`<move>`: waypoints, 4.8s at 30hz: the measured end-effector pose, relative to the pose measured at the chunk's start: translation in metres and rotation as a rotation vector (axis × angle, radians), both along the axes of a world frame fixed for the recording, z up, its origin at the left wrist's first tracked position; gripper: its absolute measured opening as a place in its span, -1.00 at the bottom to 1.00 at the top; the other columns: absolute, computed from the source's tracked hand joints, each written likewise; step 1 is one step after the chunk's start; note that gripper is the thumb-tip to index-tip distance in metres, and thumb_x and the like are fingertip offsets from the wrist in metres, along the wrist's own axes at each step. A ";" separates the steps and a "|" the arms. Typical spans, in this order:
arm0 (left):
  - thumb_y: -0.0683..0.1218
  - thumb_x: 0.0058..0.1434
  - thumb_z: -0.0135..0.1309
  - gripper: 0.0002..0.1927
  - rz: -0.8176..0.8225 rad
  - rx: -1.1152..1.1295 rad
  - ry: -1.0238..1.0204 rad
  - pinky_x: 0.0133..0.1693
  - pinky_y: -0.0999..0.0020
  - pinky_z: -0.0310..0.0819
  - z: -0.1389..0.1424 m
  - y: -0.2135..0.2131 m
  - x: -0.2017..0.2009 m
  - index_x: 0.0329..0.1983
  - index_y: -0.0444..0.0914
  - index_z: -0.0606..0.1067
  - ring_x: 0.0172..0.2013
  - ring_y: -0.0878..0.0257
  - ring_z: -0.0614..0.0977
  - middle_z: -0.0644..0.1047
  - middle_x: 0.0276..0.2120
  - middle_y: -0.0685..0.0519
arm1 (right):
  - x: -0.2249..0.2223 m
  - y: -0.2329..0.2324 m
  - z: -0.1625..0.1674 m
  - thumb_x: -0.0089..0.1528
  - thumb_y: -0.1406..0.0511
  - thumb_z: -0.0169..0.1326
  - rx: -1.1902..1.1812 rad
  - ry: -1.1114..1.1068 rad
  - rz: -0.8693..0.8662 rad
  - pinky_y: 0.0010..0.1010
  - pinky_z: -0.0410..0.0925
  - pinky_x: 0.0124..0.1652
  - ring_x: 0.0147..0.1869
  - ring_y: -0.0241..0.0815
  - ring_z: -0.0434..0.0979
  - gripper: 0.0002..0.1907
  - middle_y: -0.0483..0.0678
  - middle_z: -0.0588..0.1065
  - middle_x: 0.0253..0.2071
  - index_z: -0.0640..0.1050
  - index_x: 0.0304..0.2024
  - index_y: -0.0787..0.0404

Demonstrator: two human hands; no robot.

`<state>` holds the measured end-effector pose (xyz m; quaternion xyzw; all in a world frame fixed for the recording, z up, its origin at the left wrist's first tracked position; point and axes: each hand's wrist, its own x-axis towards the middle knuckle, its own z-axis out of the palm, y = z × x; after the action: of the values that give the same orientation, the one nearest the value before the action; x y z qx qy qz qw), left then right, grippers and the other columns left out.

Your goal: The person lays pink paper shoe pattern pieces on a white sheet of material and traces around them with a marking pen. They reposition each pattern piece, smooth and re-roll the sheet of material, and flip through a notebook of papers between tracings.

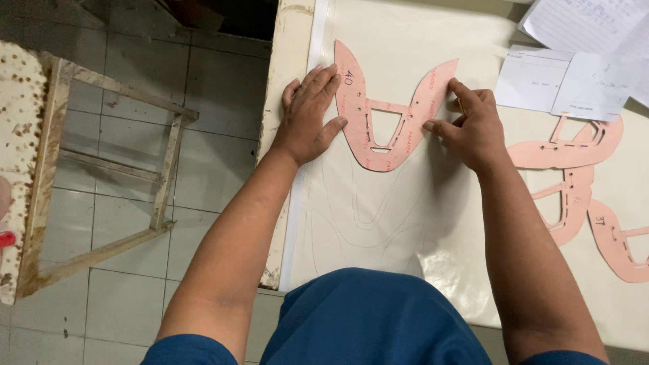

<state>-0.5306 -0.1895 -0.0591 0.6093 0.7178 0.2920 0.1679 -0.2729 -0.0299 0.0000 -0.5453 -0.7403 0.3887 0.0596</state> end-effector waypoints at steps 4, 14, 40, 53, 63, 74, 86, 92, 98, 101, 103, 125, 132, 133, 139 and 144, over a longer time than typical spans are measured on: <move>0.00 0.28 0.21 -0.29 0.000 0.005 0.001 0.44 0.03 -0.24 0.000 0.001 0.001 0.45 -0.27 0.28 0.51 0.12 0.07 0.18 0.49 0.02 | 0.002 0.000 -0.002 0.09 0.28 0.40 0.029 0.008 0.026 -0.33 0.52 -0.23 -0.13 -0.16 0.55 -0.13 0.03 0.33 0.15 0.36 0.42 0.16; 0.01 0.27 0.19 -0.28 0.006 -0.001 0.018 0.44 0.03 -0.25 -0.002 0.001 0.002 0.45 -0.29 0.28 0.50 0.11 0.08 0.18 0.48 0.01 | 0.005 0.001 -0.003 0.09 0.21 0.40 0.045 -0.027 0.047 -0.28 0.50 -0.15 -0.06 -0.10 0.56 -0.12 0.04 0.34 0.17 0.36 0.43 0.12; 0.27 0.03 0.39 -0.05 -0.018 -0.014 0.045 0.43 -0.05 -0.21 0.006 -0.002 0.002 0.42 -0.17 0.34 0.51 0.06 0.05 0.15 0.50 0.00 | -0.002 -0.006 0.011 0.13 0.26 0.37 0.011 -0.029 0.023 -0.35 0.53 -0.25 -0.13 -0.16 0.58 -0.16 0.02 0.31 0.19 0.34 0.43 0.13; -0.19 0.40 0.06 -0.46 0.041 -0.442 0.322 0.23 0.15 0.42 0.028 0.048 0.051 0.31 -0.64 0.26 0.14 -0.12 0.55 0.23 0.41 -0.42 | 0.004 0.003 -0.002 0.09 0.18 0.40 0.081 -0.138 0.097 -0.24 0.43 0.05 0.09 -0.02 0.51 -0.08 0.06 0.33 0.19 0.31 0.45 0.13; -0.07 0.23 -0.01 -0.33 -0.608 -0.877 1.123 -0.16 -0.30 0.39 0.060 0.090 0.100 0.27 -0.70 0.37 0.03 -0.60 0.53 0.40 0.11 -0.77 | -0.045 0.004 0.028 0.50 0.26 0.11 0.495 0.254 0.309 -0.24 0.43 0.09 0.14 0.02 0.53 -0.82 0.08 0.45 0.05 0.67 -0.01 0.21; 0.06 0.32 -0.18 -0.46 0.128 -0.620 0.584 0.18 -0.01 0.15 0.034 0.099 0.126 0.29 -0.30 0.30 0.18 -0.10 0.40 0.38 0.14 -0.25 | -0.133 -0.006 0.044 0.30 0.14 0.01 0.255 -0.154 0.991 -0.17 0.28 0.12 -0.10 -0.06 0.60 -0.75 -0.15 0.66 -0.21 0.69 -0.20 0.01; -0.12 0.32 -0.02 -0.47 -0.195 -0.817 0.598 0.39 -0.13 -0.02 0.034 0.098 0.112 0.29 -0.53 0.36 0.34 -0.43 0.22 0.32 0.28 -0.51 | -0.164 0.013 0.057 0.36 0.28 0.05 0.724 0.039 0.876 -0.03 0.19 0.16 -0.27 0.01 0.55 -0.81 -0.06 0.61 -0.34 0.68 -0.25 0.09; -0.12 0.20 0.05 -0.38 -0.117 -0.713 0.532 0.36 -0.04 -0.11 0.046 0.089 0.101 0.26 -0.60 0.32 0.39 -0.48 0.05 0.06 0.31 -0.73 | -0.173 0.022 0.064 0.44 0.30 0.04 0.577 0.044 0.786 -0.05 0.23 0.20 -0.24 0.11 0.52 -0.81 0.03 0.58 -0.30 0.65 -0.20 0.14; -0.18 0.27 0.04 -0.42 -0.175 -0.737 0.492 0.43 -0.13 -0.12 0.034 0.085 0.098 0.30 -0.58 0.30 0.38 -0.43 0.11 0.05 0.32 -0.75 | -0.172 0.020 0.063 0.40 0.33 0.01 0.616 0.096 0.754 0.08 0.15 0.27 -0.18 0.10 0.55 -0.82 0.02 0.59 -0.27 0.64 -0.21 0.15; -0.20 0.13 0.08 -0.33 -0.046 -0.615 0.581 0.33 0.09 -0.01 0.030 0.081 0.099 0.27 -0.65 0.26 0.34 -0.44 0.14 -0.01 0.30 -0.74 | -0.171 0.020 0.060 0.40 0.32 0.02 0.634 0.123 0.740 0.09 0.15 0.27 -0.14 0.11 0.55 -0.83 0.01 0.60 -0.24 0.63 -0.22 0.16; -0.20 0.22 0.05 -0.38 -0.309 -0.728 0.780 0.36 -0.05 0.10 0.031 0.082 0.098 0.29 -0.68 0.31 0.33 -0.48 0.24 0.19 0.23 -0.68 | -0.170 0.021 0.057 0.41 0.33 0.02 0.636 0.120 0.731 0.10 0.15 0.26 -0.13 0.10 0.55 -0.82 0.02 0.60 -0.23 0.64 -0.22 0.16; -0.13 0.10 0.17 -0.91 0.019 -0.399 0.289 0.35 -0.17 -0.08 0.064 0.047 0.066 -0.39 -0.23 0.65 0.38 -0.06 0.20 0.12 0.42 -0.25 | -0.059 -0.010 0.022 0.37 0.34 0.08 0.347 0.127 0.497 -0.19 0.45 -0.10 -0.08 0.02 0.63 -0.84 0.03 0.64 -0.19 0.64 -0.12 0.28; -0.15 0.17 0.12 -0.67 0.058 -0.228 0.357 0.34 -0.16 0.01 0.036 0.049 0.065 -0.02 -0.38 0.50 0.37 -0.10 0.27 0.21 0.36 -0.36 | -0.055 -0.014 0.019 0.34 0.32 0.12 0.434 0.086 0.499 -0.17 0.44 -0.12 -0.08 0.08 0.60 -0.84 0.05 0.63 -0.21 0.66 -0.14 0.27; -0.16 0.19 0.12 -0.68 0.054 -0.238 0.366 0.34 -0.16 0.02 0.034 0.049 0.065 -0.01 -0.37 0.48 0.37 -0.10 0.27 0.21 0.37 -0.36 | -0.054 -0.015 0.018 0.35 0.31 0.12 0.423 0.084 0.483 -0.16 0.44 -0.13 -0.10 0.08 0.60 -0.84 0.06 0.62 -0.21 0.66 -0.13 0.26; -0.17 0.13 0.15 -0.62 0.034 -0.293 0.365 0.29 -0.21 0.05 0.040 0.050 0.064 0.04 -0.32 0.46 0.35 -0.08 0.31 0.23 0.36 -0.33 | -0.049 -0.025 0.015 0.37 0.29 0.11 0.376 0.085 0.428 -0.16 0.44 -0.13 -0.11 0.05 0.60 -0.84 0.03 0.62 -0.22 0.65 -0.12 0.24; -0.16 0.15 0.14 -0.59 0.010 -0.347 0.390 0.29 -0.22 0.04 0.043 0.051 0.063 0.08 -0.27 0.42 0.35 -0.06 0.31 0.22 0.37 -0.30 | -0.036 -0.038 0.017 0.33 0.30 0.13 0.385 0.069 0.528 -0.17 0.41 -0.08 -0.09 0.05 0.57 -0.85 -0.01 0.62 -0.25 0.66 -0.14 0.21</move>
<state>-0.4672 -0.1384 -0.0157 0.6125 0.7790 0.0426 0.1270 -0.3091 -0.0675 0.0172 -0.2999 -0.9135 0.2619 0.0839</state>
